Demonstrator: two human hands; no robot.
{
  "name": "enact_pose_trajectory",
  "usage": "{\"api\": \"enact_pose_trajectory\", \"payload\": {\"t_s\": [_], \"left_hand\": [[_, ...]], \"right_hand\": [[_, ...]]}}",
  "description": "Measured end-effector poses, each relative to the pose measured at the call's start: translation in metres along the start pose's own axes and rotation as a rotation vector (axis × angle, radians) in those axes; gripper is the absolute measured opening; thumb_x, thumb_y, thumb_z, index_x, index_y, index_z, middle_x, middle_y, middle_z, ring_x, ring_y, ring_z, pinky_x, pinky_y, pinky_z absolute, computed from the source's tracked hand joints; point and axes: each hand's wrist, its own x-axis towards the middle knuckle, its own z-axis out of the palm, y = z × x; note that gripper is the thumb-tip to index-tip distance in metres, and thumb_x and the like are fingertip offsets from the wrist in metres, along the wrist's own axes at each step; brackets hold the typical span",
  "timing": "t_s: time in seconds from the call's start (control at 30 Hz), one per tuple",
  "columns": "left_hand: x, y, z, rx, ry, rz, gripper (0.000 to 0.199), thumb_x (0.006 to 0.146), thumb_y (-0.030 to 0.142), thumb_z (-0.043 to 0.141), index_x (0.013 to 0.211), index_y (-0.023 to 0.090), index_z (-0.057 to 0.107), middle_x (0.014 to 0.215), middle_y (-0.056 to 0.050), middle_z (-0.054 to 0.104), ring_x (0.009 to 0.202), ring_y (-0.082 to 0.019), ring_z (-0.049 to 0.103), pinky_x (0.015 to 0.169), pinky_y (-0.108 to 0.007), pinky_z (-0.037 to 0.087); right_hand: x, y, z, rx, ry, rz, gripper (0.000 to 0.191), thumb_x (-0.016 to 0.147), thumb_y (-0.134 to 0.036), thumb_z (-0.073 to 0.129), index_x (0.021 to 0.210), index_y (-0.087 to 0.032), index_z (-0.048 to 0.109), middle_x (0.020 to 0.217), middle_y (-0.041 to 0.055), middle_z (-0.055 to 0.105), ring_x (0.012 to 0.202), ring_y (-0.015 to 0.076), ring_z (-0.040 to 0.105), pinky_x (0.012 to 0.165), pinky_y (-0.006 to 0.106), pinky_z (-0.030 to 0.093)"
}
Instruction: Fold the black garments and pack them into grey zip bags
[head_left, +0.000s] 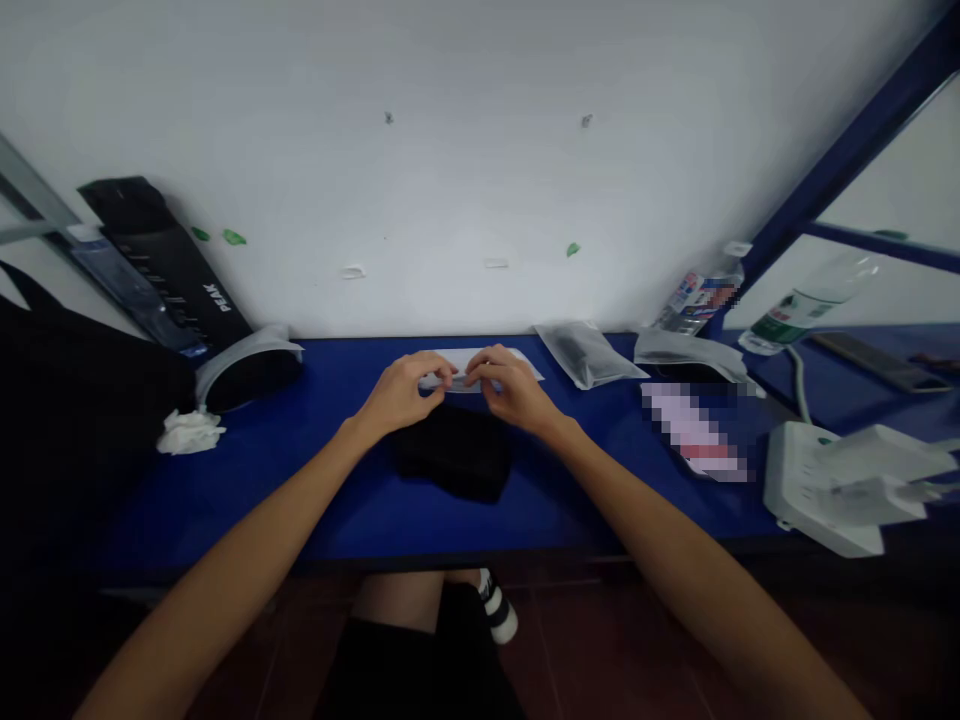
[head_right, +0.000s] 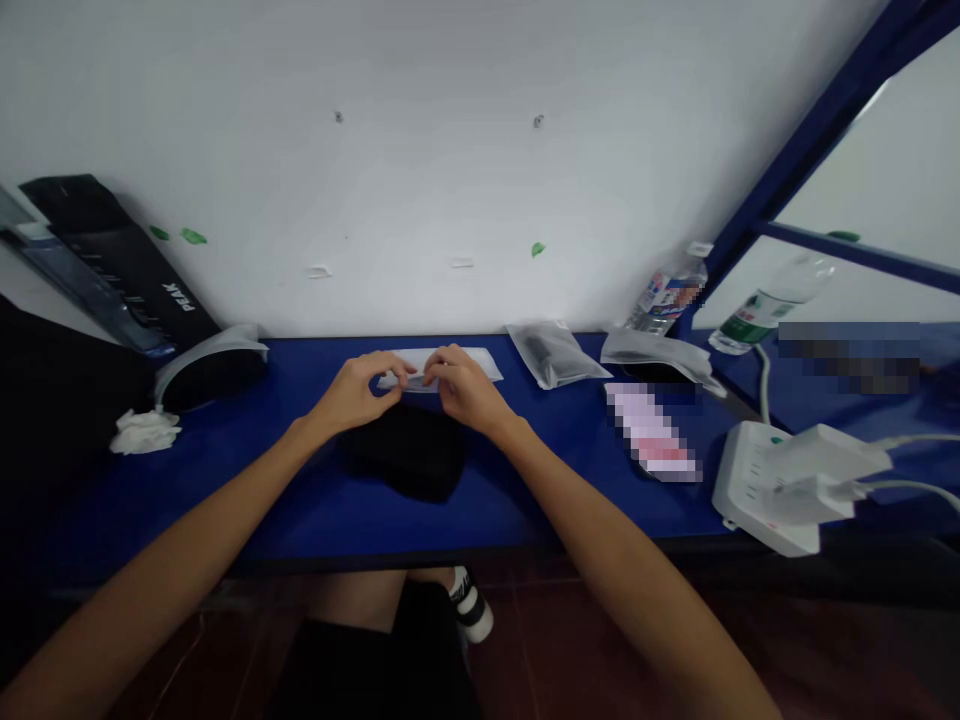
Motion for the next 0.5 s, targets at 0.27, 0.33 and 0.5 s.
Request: {"api": "enact_pose_trajectory", "payload": {"t_s": [0.27,0.33,0.5], "left_hand": [[0.002,-0.005,-0.001,0.24,0.005,-0.078,0.036,0.095,0.011,0.061,0.115,0.027,0.086,0.122,-0.004,0.084,0.109,-0.027,0.07,0.1,-0.046,0.059],[0.001,-0.007,-0.002,0.26,0.07,-0.16,0.032,0.096,0.014,0.063,0.112,0.027,0.087,0.118,-0.004,0.084,0.11,-0.027,0.07,0.101,-0.046,0.059],[-0.001,-0.015,-0.007,0.322,0.169,-0.351,0.024,0.096,0.018,0.067,0.102,0.027,0.088,0.109,-0.004,0.085,0.095,-0.027,0.071,0.092,-0.042,0.059]], "right_hand": [[0.005,-0.017,-0.003,-0.072,0.033,0.095,0.037,0.1,-0.009,0.051,0.112,-0.028,0.081,0.119,0.0099,0.07,0.112,0.0259,0.065,0.1,0.046,0.054],[0.007,-0.035,-0.008,-0.051,-0.12,0.084,0.031,0.101,-0.017,0.057,0.118,-0.027,0.08,0.115,0.0094,0.072,0.109,0.0265,0.067,0.1,0.045,0.055],[0.002,-0.072,-0.009,-0.112,-0.557,0.059,0.08,0.086,-0.071,0.081,0.148,-0.023,0.068,0.132,0.0145,0.071,0.12,0.0363,0.069,0.108,0.053,0.055]]}}
